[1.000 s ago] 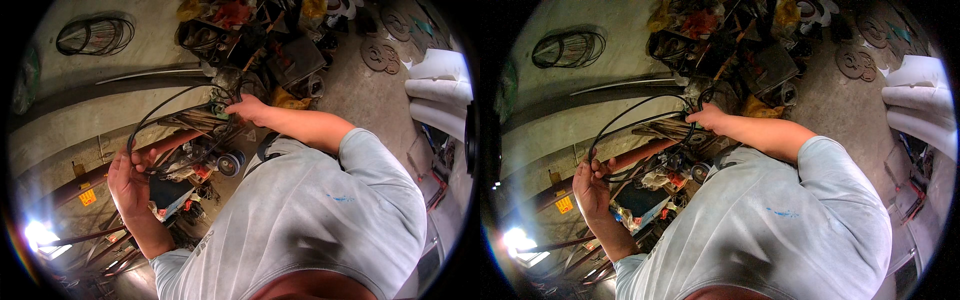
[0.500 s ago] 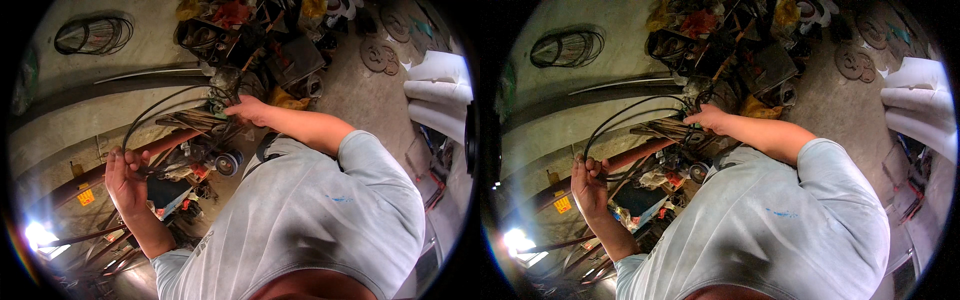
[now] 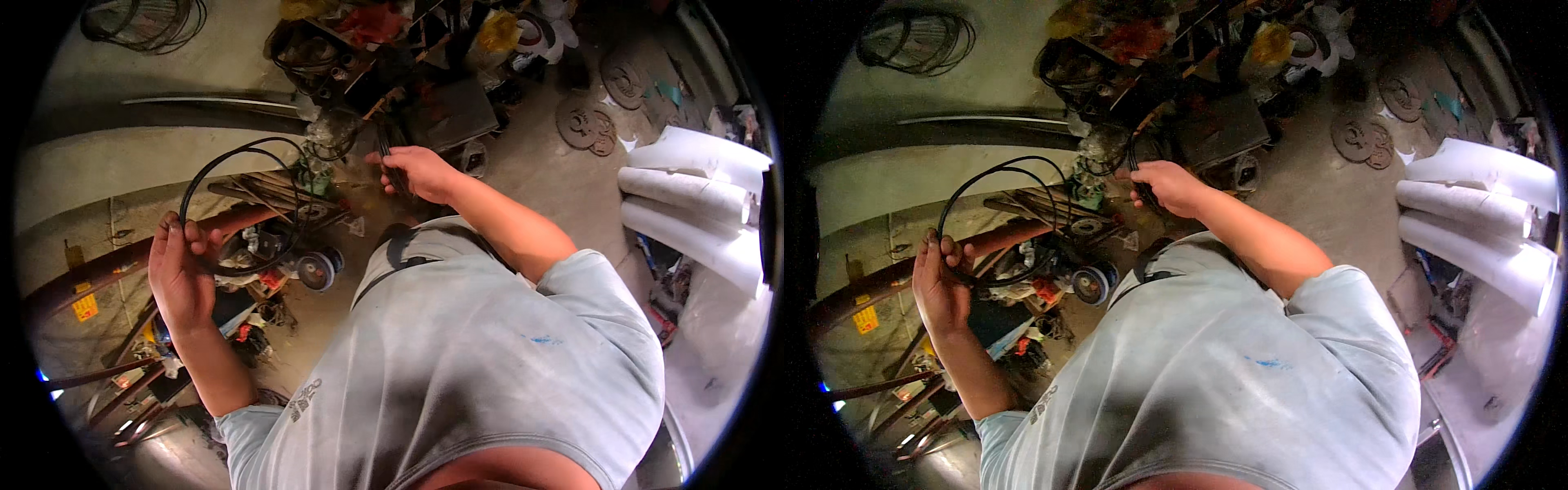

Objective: The person wipes a metal component attached to a motor with a dark cloth. They then pick up a black rubber ring, inspect it, and walk to a storage area to place it among other similar rings.

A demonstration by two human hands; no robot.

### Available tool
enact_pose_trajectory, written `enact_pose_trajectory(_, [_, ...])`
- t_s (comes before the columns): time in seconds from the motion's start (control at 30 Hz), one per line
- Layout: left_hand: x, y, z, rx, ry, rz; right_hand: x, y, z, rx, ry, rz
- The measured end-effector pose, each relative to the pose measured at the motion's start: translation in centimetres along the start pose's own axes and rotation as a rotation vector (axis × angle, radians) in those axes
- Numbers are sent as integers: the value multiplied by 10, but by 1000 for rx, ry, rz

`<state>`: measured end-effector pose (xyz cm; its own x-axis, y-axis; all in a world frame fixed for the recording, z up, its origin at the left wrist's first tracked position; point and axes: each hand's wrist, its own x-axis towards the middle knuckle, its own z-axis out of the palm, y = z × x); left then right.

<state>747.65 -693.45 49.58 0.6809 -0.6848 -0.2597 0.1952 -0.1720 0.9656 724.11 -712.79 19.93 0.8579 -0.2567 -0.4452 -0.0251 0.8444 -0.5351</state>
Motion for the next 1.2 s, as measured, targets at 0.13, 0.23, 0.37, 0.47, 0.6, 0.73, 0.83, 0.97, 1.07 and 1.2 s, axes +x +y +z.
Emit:
enact_pose_trajectory(0.13, [9, -18, -4, -34, -2, -41, -21, -12, -4, -35, -9, -47])
enact_pose_trajectory(0.23, [15, -32, -9, -74, -46, -80, -35, -23, 2, -120, 19, -70])
enact_pose_trajectory(0.37, [17, -47, 5, -87, 19, -125, -45, -31, 15, -10, 58, -90])
enact_pose_trajectory(0.47, [20, -60, 9, -98, -21, -129, -50, -34, 23, 3, 52, -108])
enact_pose_trajectory(0.6, [23, -69, 16, -107, -20, -148, -56, -41, 46, -67, -33, -84])
enact_pose_trajectory(0.73, [28, -76, 18, -99, -84, -188, -60, -53, 73, 8, -143, -44])
enact_pose_trajectory(0.83, [30, -76, 17, -101, -177, -223, -55, -58, 87, 56, -182, -27])
enact_pose_trajectory(0.97, [32, -74, 22, -104, -257, -258, -52, -70, 113, 71, -187, 24])
enact_pose_trajectory(1.07, [39, -74, 26, -141, -311, -269, -47, -78, 124, 134, -213, 53])
enact_pose_trajectory(1.2, [45, -74, 32, -160, -318, -230, -37, -92, 137, 130, -244, 114])
